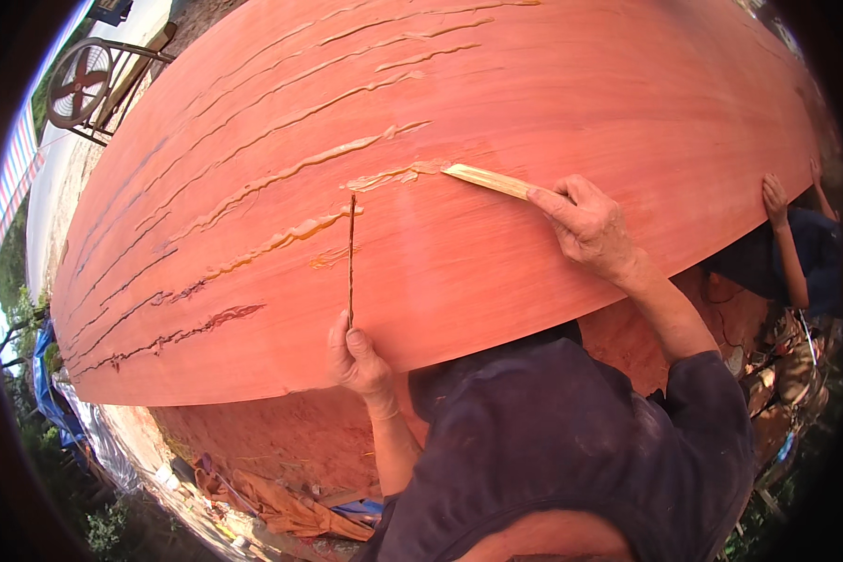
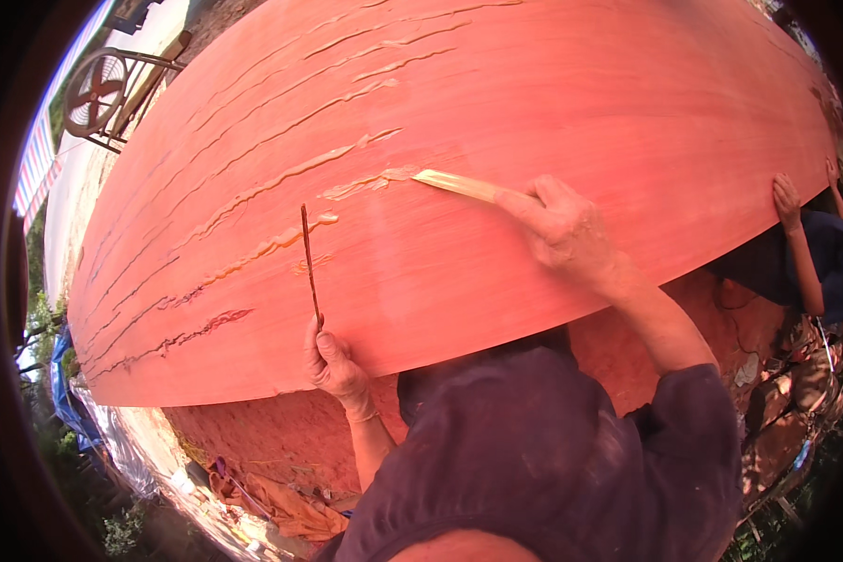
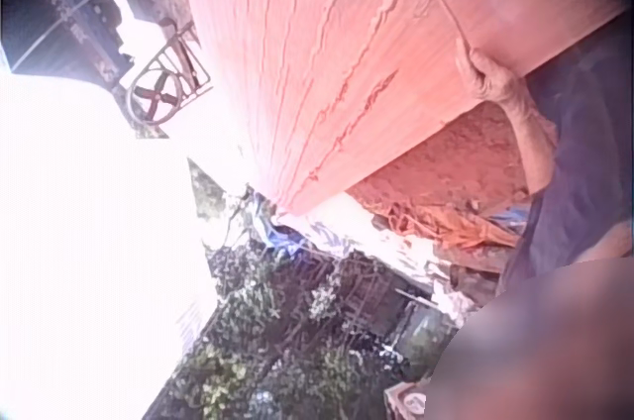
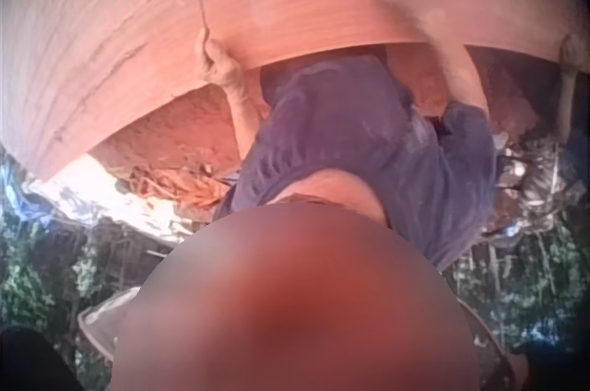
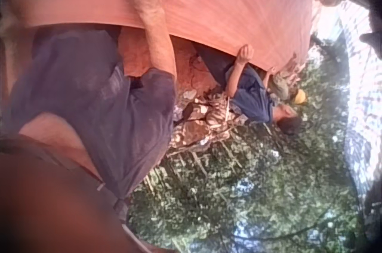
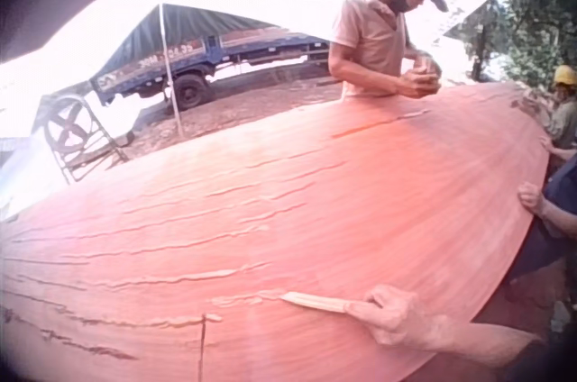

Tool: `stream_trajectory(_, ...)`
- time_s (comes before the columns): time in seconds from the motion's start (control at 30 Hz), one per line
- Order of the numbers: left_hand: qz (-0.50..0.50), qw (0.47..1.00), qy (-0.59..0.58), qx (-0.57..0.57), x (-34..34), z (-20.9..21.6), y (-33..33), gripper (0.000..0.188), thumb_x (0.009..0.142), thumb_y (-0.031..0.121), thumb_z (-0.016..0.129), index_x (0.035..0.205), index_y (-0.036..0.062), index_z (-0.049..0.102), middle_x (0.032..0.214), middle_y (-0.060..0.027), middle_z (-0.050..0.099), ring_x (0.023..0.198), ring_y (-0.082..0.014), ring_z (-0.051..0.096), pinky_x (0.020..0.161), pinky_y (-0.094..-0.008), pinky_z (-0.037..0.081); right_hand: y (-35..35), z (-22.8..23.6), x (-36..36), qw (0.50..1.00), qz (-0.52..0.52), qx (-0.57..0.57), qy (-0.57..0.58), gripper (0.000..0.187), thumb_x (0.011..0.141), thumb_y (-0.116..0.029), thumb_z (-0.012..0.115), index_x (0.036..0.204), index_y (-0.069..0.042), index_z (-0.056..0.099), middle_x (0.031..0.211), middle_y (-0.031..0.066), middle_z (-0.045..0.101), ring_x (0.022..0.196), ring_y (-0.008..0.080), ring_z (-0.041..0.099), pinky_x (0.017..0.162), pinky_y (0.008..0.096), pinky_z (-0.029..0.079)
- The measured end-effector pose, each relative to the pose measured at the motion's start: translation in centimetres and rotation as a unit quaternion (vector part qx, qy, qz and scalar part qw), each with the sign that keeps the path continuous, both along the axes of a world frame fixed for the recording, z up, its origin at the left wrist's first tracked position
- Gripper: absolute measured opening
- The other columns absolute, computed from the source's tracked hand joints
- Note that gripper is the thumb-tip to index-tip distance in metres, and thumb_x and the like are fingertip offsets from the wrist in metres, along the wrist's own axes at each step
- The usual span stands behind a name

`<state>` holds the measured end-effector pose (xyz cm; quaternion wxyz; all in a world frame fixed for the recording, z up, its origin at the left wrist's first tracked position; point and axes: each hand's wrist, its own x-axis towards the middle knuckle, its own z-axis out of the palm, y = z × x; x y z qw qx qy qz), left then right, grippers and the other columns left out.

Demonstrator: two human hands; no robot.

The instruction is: The person applies a viscous orange-brown adhesive to a large pinkish-red wooden board using a small wooden stick. Another person assists by applying adhesive to other areas of the board with a brush.

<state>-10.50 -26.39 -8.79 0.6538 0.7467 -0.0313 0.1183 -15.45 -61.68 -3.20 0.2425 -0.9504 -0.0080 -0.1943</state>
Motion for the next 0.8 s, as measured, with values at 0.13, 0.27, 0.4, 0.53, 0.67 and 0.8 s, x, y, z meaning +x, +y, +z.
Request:
stream_trajectory(0.13,-0.007,1.0,-0.006,-0.008,0.1,0.2,-0.1,0.031,0.101,0.019,0.058,0.12,-0.0048,0.064,0.063,0.005,0.044,0.054,-0.0035,0.034,0.048,-0.0208,0.027,0.0,0.8,-1.1,0.997,-0.061,-0.039,-0.02,0.037,0.083,0.005,0.065,0.118,-0.005,0.068,0.08,0.0096,0.057,0.066,0.0235,0.056,0.056,0.0346,0.046)
stream_trajectory(0.27,-0.001,1.0,-0.005,-0.018,0.0,0.2,-0.1,0.031,0.101,0.019,0.058,0.121,-0.0041,0.064,0.064,0.0048,0.045,0.054,-0.0037,0.034,0.048,-0.0211,0.026,3.7,0.6,-1.4,0.998,-0.036,0.049,0.013,0.035,0.086,0.003,0.065,0.119,-0.006,0.067,0.081,0.0101,0.057,0.064,0.023,0.055,0.054,0.0338,0.046)
stream_trajectory(0.4,0.005,1.0,0.002,-0.02,0.2,0.4,-0.3,0.03,0.102,0.019,0.057,0.12,-0.0036,0.064,0.064,0.0058,0.043,0.053,-0.0033,0.033,0.047,-0.0213,0.025,9.5,-1.2,0.1,0.988,-0.062,0.136,0.026,0.035,0.088,0.002,0.064,0.122,-0.005,0.066,0.078,0.0106,0.054,0.062,0.0235,0.054,0.053,0.0341,0.045)
stream_trajectory(0.53,0.02,0.999,0.038,-0.016,0.0,1.1,-0.8,0.029,0.102,0.018,0.056,0.119,-0.004,0.064,0.064,0.0072,0.04,0.052,-0.0023,0.031,0.046,-0.0213,0.023,11.5,-1.9,0.6,0.981,-0.101,0.16,0.042,0.037,0.089,0.001,0.064,0.125,-0.005,0.064,0.077,0.011,0.052,0.062,0.0241,0.053,0.054,0.0349,0.045)
stream_trajectory(0.67,0.021,0.994,0.107,-0.02,0.2,2.2,-1.0,0.032,0.102,0.019,0.054,0.122,-0.0056,0.062,0.071,0.0053,0.048,0.057,-0.0032,0.036,0.05,-0.0197,0.027,10.6,-1.9,0.1,0.976,-0.137,0.166,0.014,0.037,0.089,0.002,0.062,0.125,-0.005,0.064,0.076,0.012,0.051,0.061,0.0258,0.053,0.054,0.0366,0.044)
stream_trajectory(0.8,0.031,0.995,0.097,-0.005,0.5,2.5,-1.5,0.031,0.102,0.019,0.054,0.121,-0.0051,0.063,0.069,0.0065,0.044,0.055,-0.0023,0.033,0.048,-0.0199,0.025,9.5,-1.7,-0.4,0.966,-0.174,0.193,0.007,0.032,0.09,0.001,0.061,0.122,-0.003,0.065,0.073,0.0127,0.052,0.06,0.0259,0.054,0.055,0.0362,0.044)
